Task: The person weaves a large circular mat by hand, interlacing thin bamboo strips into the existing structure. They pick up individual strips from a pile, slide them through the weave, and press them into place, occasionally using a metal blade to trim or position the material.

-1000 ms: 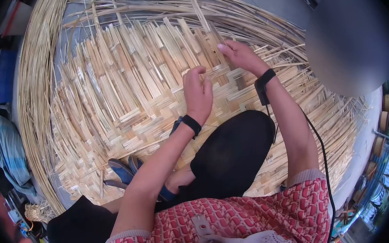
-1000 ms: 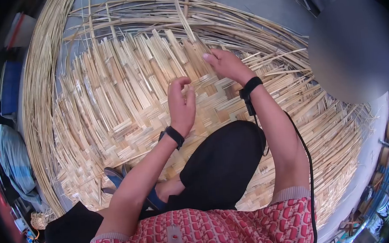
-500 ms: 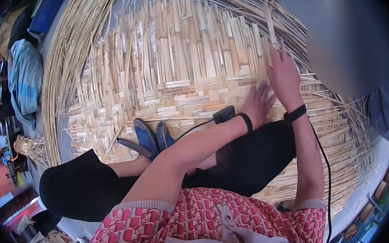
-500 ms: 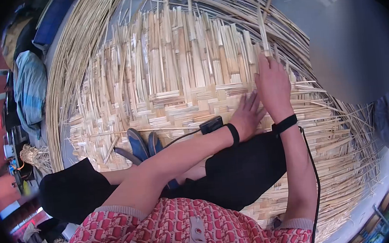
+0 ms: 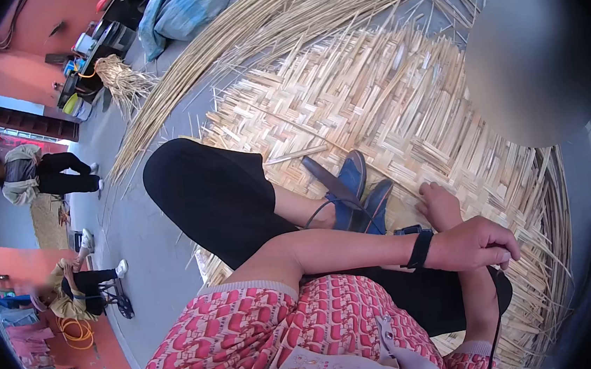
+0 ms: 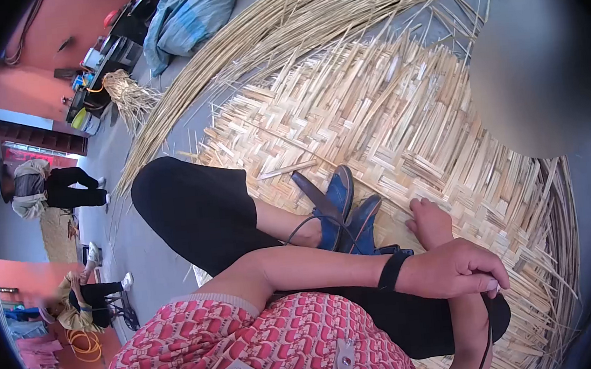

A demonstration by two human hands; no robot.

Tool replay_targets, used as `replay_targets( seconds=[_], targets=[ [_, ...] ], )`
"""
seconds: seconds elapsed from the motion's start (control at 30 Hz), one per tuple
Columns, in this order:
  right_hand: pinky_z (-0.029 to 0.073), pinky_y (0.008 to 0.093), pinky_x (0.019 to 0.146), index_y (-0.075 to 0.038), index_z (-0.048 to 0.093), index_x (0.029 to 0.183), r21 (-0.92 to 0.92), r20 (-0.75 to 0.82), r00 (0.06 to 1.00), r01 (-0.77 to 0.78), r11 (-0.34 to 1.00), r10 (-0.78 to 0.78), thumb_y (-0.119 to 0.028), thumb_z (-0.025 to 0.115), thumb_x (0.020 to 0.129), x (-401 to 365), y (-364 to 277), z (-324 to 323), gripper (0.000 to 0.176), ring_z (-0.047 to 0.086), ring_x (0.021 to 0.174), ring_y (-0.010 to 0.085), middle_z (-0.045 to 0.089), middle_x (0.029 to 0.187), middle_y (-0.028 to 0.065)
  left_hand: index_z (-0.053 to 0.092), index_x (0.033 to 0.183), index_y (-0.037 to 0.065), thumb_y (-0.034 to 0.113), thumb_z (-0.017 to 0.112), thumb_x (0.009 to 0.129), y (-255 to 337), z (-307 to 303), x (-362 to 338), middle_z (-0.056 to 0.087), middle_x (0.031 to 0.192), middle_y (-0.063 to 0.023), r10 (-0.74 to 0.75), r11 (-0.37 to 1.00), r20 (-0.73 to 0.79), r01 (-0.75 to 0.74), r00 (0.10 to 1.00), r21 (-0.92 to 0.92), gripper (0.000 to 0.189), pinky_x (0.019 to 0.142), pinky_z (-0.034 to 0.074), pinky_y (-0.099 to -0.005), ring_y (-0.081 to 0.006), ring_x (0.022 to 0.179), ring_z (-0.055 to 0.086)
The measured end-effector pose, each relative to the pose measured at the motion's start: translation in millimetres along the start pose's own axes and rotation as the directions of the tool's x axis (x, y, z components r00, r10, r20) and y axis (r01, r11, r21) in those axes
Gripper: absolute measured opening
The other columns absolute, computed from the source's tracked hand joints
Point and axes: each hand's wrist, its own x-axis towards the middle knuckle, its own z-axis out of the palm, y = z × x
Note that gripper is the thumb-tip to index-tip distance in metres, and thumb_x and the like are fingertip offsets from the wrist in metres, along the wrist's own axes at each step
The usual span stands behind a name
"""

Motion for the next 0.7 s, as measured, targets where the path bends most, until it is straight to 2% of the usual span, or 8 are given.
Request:
replay_targets(
  seconds=[0.1,0.17,0.2,0.3,0.37,0.43,0.57,0.7],
  targets=[
    [0.049,0.0405,0.088,-0.008,0.057,0.105,-0.227,0.072,0.997,-0.007,0.974,0.024,-0.022,0.062,0.091,-1,-1,18,0.021,0.060,0.109,0.0279,0.059,0.106,0.0110,0.067,0.098,0.001,0.011,0.056,0.095,-2,-38,-16,0.070,0.082,-0.0082,-0.230,0.947,-0.220,0.165,0.948,-0.277,0.015,0.067,0.053,-0.0250,-0.0135,0.074,0.068],
    [0.045,0.0377,0.093,-0.008,0.057,0.109,0.185,-0.215,0.977,0.036,0.982,0.004,-0.025,0.059,0.092,-3,80,103,0.024,0.056,0.111,0.0252,0.057,0.109,0.0088,0.066,0.098,0.002,0.014,0.055,0.097,-13,-61,-30,0.069,0.081,-0.0069,-0.351,0.904,-0.219,0.270,0.910,-0.331,0.016,0.065,0.053,-0.0246,-0.0126,0.072,0.067],
    [0.046,0.0373,0.086,-0.008,0.059,0.108,0.645,-0.354,0.914,0.087,0.759,0.196,-0.022,0.056,0.094,-3,97,118,0.020,0.059,0.099,0.0247,0.058,0.102,0.0091,0.065,0.099,0.003,0.016,0.054,0.099,-22,-71,-34,0.068,0.081,-0.0055,-0.468,0.848,-0.196,0.374,0.862,-0.376,0.017,0.064,0.053,-0.0241,-0.0118,0.070,0.066],
    [0.045,0.0317,0.063,-0.002,0.060,0.088,0.556,-0.412,0.875,0.020,0.831,0.254,-0.003,0.067,0.085,-22,20,-45,0.008,0.055,0.066,0.0188,0.055,0.076,0.0082,0.063,0.103,0.001,0.037,0.057,0.100,-59,-84,-57,0.067,0.086,-0.0104,-0.735,0.630,0.039,0.703,0.677,-0.329,0.037,0.063,0.056,-0.0287,-0.0166,0.073,0.067],
    [0.043,0.0308,0.059,-0.001,0.061,0.086,0.515,-0.331,0.933,0.057,0.855,0.137,-0.006,0.067,0.087,-45,17,-86,0.008,0.052,0.064,0.0150,0.054,0.073,0.0070,0.053,0.121,0.000,0.037,0.062,0.098,-72,-82,-57,0.062,0.107,-0.0196,-0.706,0.654,-0.261,0.464,0.658,-0.598,0.044,0.088,0.056,-0.0381,-0.0262,0.097,0.066],
    [0.045,0.0306,0.061,0.000,0.064,0.090,0.559,-0.246,0.942,-0.055,0.827,0.229,-0.011,0.069,0.088,-67,18,-113,0.012,0.053,0.064,0.0149,0.056,0.072,0.0069,0.052,0.117,-0.001,0.015,0.062,0.098,-88,-110,-44,0.065,0.103,-0.0165,-0.402,0.752,-0.455,0.003,0.795,-0.659,0.026,0.095,0.056,-0.0422,-0.0266,0.096,0.067],
    [0.048,0.0310,0.065,-0.002,0.068,0.095,0.329,-0.500,0.846,-0.012,0.944,0.185,-0.012,0.068,0.090,-104,33,-137,0.012,0.058,0.067,0.0181,0.060,0.074,0.0079,0.056,0.112,0.001,0.005,0.062,0.095,-56,-123,-20,0.066,0.104,-0.0155,-0.329,0.869,-0.625,-0.032,0.708,-0.493,0.018,0.089,0.060,-0.0379,-0.0250,0.097,0.068],
    [0.050,0.0345,0.072,-0.002,0.068,0.098,0.514,-0.216,0.883,-0.260,0.817,0.417,-0.012,0.066,0.090,-135,22,-145,0.012,0.065,0.078,0.0236,0.067,0.082,0.0121,0.057,0.111,0.003,0.002,0.066,0.093,-63,-106,-11,0.066,0.102,-0.0122,-0.353,0.866,-0.624,-0.009,0.697,-0.500,0.020,0.087,0.060,-0.0361,-0.0222,0.096,0.068]
  ],
)
